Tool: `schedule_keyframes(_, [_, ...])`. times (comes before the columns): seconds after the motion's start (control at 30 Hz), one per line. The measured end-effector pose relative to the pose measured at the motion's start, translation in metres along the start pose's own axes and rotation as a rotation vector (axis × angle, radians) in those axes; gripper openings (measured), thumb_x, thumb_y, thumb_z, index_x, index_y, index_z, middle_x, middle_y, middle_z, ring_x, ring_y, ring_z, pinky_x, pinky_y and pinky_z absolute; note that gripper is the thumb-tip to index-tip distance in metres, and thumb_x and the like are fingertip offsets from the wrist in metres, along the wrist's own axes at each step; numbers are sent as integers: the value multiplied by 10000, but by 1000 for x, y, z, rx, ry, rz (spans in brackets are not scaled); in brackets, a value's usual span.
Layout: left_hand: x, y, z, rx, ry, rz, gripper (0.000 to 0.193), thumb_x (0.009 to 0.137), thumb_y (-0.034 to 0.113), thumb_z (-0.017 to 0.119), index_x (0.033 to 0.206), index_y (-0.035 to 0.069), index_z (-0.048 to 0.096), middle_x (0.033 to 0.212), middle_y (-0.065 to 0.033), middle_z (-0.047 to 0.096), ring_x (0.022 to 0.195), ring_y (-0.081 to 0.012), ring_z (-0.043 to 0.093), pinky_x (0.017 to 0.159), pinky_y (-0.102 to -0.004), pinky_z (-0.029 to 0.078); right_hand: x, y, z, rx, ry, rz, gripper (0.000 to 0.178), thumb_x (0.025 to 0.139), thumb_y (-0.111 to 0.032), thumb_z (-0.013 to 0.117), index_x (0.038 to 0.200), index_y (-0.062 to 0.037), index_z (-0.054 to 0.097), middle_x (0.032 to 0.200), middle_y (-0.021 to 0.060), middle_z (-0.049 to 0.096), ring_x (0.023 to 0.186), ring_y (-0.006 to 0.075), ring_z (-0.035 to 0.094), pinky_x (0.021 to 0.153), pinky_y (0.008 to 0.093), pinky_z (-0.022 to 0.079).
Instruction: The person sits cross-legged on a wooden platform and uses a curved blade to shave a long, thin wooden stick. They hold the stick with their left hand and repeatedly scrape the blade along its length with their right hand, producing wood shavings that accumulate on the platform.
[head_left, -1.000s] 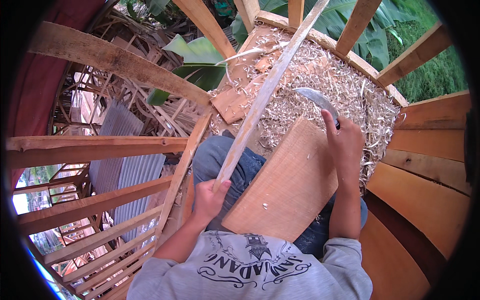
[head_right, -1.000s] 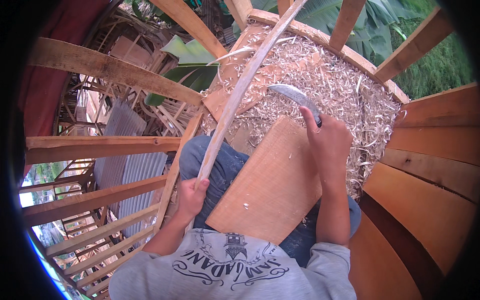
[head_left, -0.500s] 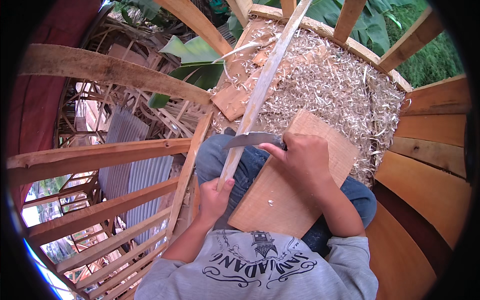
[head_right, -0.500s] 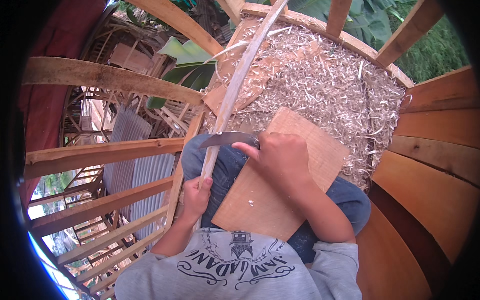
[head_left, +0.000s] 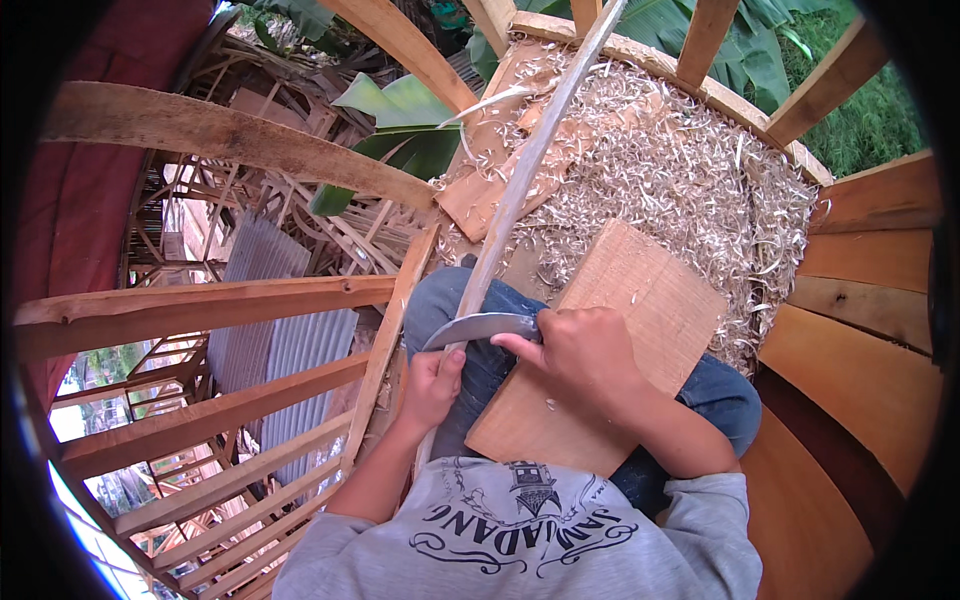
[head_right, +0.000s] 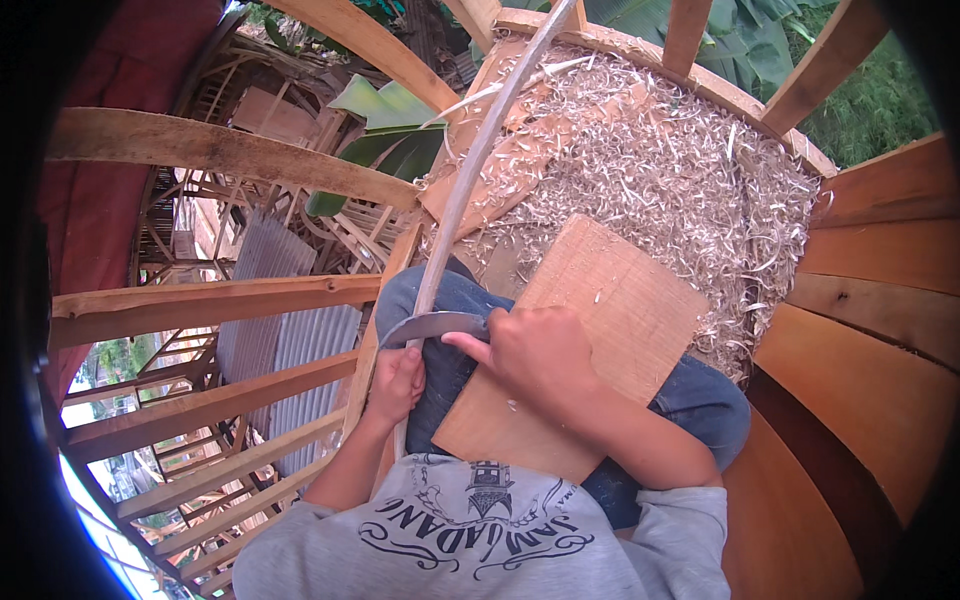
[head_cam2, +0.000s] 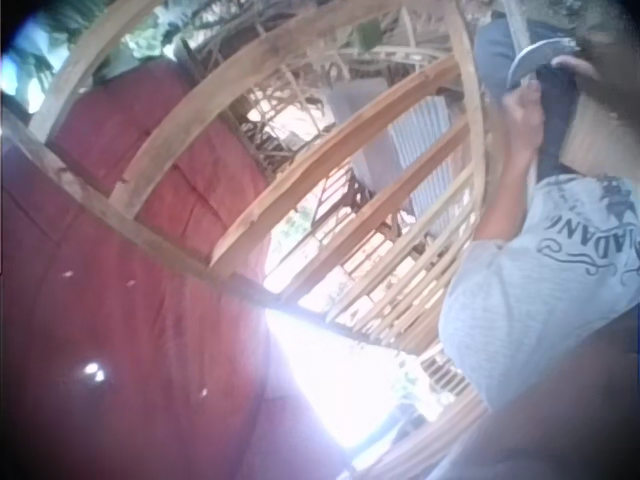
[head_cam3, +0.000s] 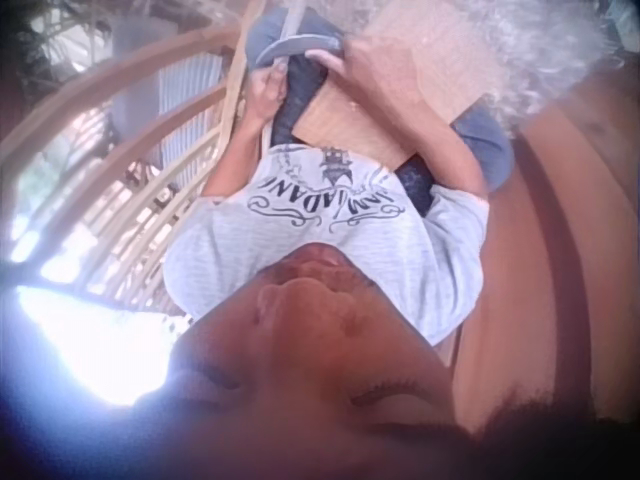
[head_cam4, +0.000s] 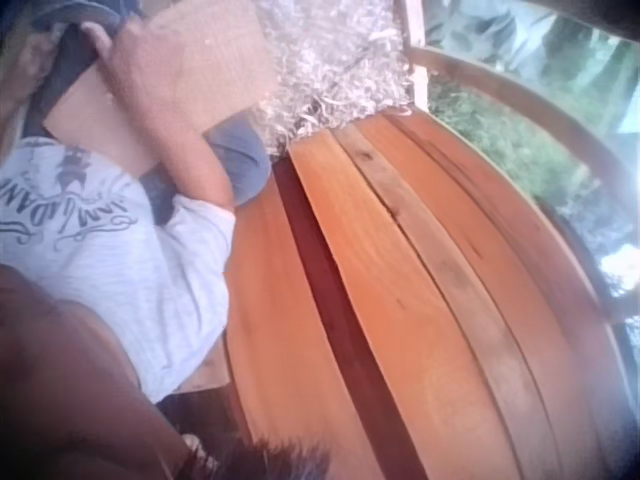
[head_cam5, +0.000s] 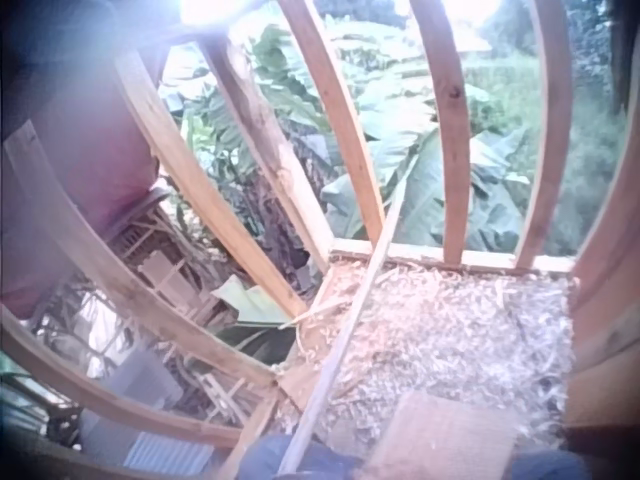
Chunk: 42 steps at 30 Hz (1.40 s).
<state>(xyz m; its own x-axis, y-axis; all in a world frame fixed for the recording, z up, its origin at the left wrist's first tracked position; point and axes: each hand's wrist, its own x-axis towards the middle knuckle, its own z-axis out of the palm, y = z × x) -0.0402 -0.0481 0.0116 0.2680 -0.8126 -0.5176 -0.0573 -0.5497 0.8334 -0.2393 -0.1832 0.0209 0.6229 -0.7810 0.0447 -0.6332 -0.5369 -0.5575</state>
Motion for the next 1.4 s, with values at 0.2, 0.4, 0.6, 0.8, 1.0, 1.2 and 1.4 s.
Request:
schedule_keyframes(0.2, [-1, 3, -6, -48, -84, -53, 494, 933, 413, 528, 574, 83, 446, 497, 49, 414, 440, -39, 365, 400, -225, 254, 14, 15, 2, -38, 80, 23, 617, 764, -634, 582, 522, -68, 557, 470, 113, 538, 448, 284, 579, 465, 370, 457])
schedule_keyframes(0.4, [-1, 5, -1, 40, -38, -14, 471, 928, 399, 537, 596, 72, 468, 524, 53, 428, 501, -33, 376, 448, -228, 284, 18, 21, -5, -93, 133, 32, 631, 765, -642, 571, 527, -58, 567, 471, 101, 546, 439, 255, 580, 454, 344, 450])
schedule_keyframes(0.6, [-1, 4, -2, 59, -41, -5, 488, 923, 403, 542, 578, 68, 463, 528, 46, 438, 509, -37, 384, 454, -235, 293, 19, 25, -8, -115, 180, 57, 616, 760, -632, 590, 525, -63, 560, 473, 94, 540, 432, 254, 569, 444, 352, 437])
schedule_keyframes(0.8, [-1, 2, -2, 61, -20, -4, 502, 921, 408, 544, 563, 69, 453, 520, 46, 427, 509, -37, 381, 453, -238, 292, 26, 50, -18, -140, 199, 266, 612, 756, -629, 606, 592, -40, 589, 487, 110, 529, 459, 268, 562, 462, 374, 432])
schedule_keyframes(1.0, [-2, -2, -5, 91, -41, 32, 511, 924, 412, 537, 553, 74, 438, 505, 49, 408, 493, -36, 361, 443, -242, 279, 35, 88, -35, -54, 342, 586, 614, 838, -605, 535, 683, -25, 667, 538, 134, 571, 523, 284, 596, 530, 399, 452])
schedule_keyframes(1.2, [2, 12, -13, -149, -201, -137, 558, 961, 450, 443, 525, 108, 379, 458, 28, 368, 388, -58, 337, 366, -222, 246, 16, 98, -62, -40, 358, 557, 610, 825, -608, 553, 656, -31, 659, 501, 133, 552, 475, 284, 577, 493, 390, 440])
schedule_keyframes(1.4, [7, 7, -22, -158, -311, -123, 577, 966, 473, 408, 526, 102, 363, 438, 23, 347, 353, -65, 323, 330, -218, 231, 6, 5, 1, 7, 91, -28, 574, 751, -606, 628, 559, -68, 578, 473, 102, 534, 428, 264, 560, 452, 361, 432])
